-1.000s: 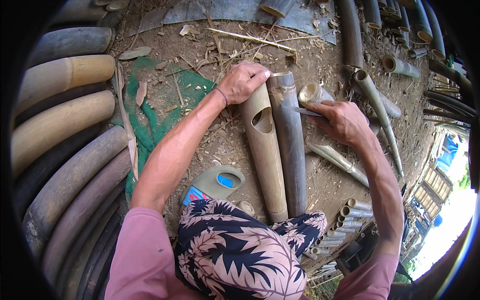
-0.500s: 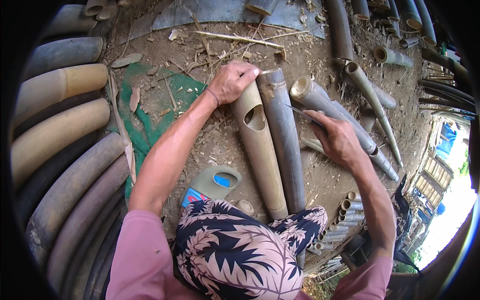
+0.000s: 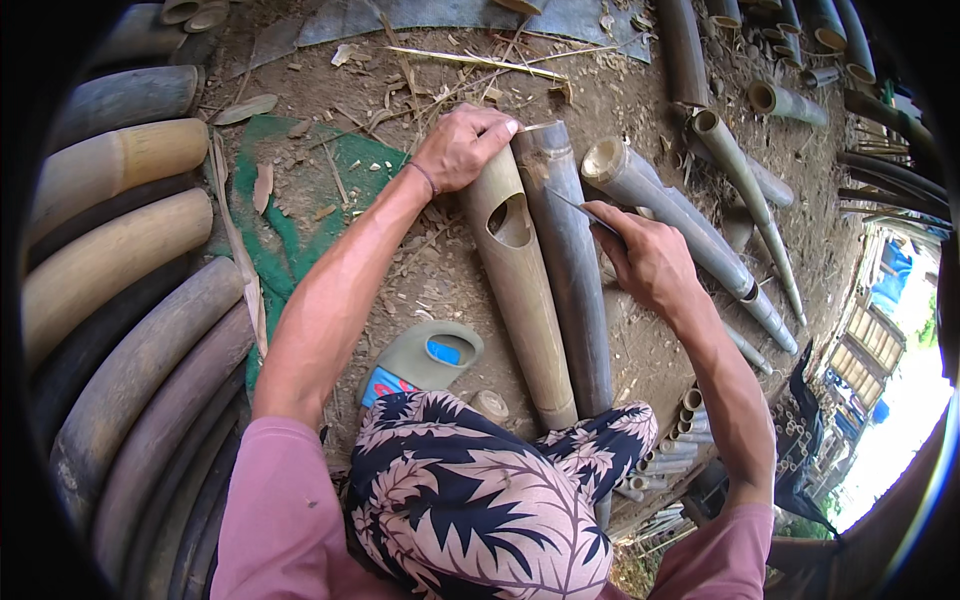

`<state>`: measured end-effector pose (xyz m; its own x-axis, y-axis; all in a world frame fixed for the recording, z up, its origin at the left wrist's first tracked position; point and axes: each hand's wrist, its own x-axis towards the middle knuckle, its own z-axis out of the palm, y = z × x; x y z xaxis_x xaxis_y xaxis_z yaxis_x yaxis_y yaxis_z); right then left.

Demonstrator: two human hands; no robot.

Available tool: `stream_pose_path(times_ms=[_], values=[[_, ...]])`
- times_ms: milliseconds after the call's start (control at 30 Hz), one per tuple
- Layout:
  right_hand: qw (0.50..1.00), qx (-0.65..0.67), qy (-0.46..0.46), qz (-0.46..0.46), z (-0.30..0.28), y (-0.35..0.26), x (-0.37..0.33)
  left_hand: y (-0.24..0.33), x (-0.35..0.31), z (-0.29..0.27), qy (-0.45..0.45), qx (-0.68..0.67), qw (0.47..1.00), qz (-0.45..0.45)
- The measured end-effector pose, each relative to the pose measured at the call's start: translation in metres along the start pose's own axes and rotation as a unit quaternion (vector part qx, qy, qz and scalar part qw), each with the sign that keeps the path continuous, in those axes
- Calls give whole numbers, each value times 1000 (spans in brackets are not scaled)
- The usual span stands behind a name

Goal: The person uses a large blade to shave and notch several bamboo pipes, fitting them together one by one and smoothing the edges by hand.

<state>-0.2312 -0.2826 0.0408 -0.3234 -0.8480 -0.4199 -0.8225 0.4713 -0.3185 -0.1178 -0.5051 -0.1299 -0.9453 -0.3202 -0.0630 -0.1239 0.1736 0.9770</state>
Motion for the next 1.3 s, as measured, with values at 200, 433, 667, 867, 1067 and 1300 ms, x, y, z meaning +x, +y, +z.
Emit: stream_pose_path(times_ms=[200,433,667,867,1067,1300], values=[[989,-99,-78,80,-11,-20,-2,-4,-3,-2,-2,9,1000,3],[941,59,135,304,-38,-28,-155,-3,0,-3,1,-6,1000,-25],[685,301,264,608,65,19,-340,-14,19,-10,-61,76,995,29],[674,90,122,723,117,45,-468,-91,39,-49,-102,250,961,63],[641,229,166,713,234,-8,-476,-94,47,-76,-119,323,939,-5],[487,202,455,718,330,-73,-435,-33,60,-53,-115,227,965,-62]])
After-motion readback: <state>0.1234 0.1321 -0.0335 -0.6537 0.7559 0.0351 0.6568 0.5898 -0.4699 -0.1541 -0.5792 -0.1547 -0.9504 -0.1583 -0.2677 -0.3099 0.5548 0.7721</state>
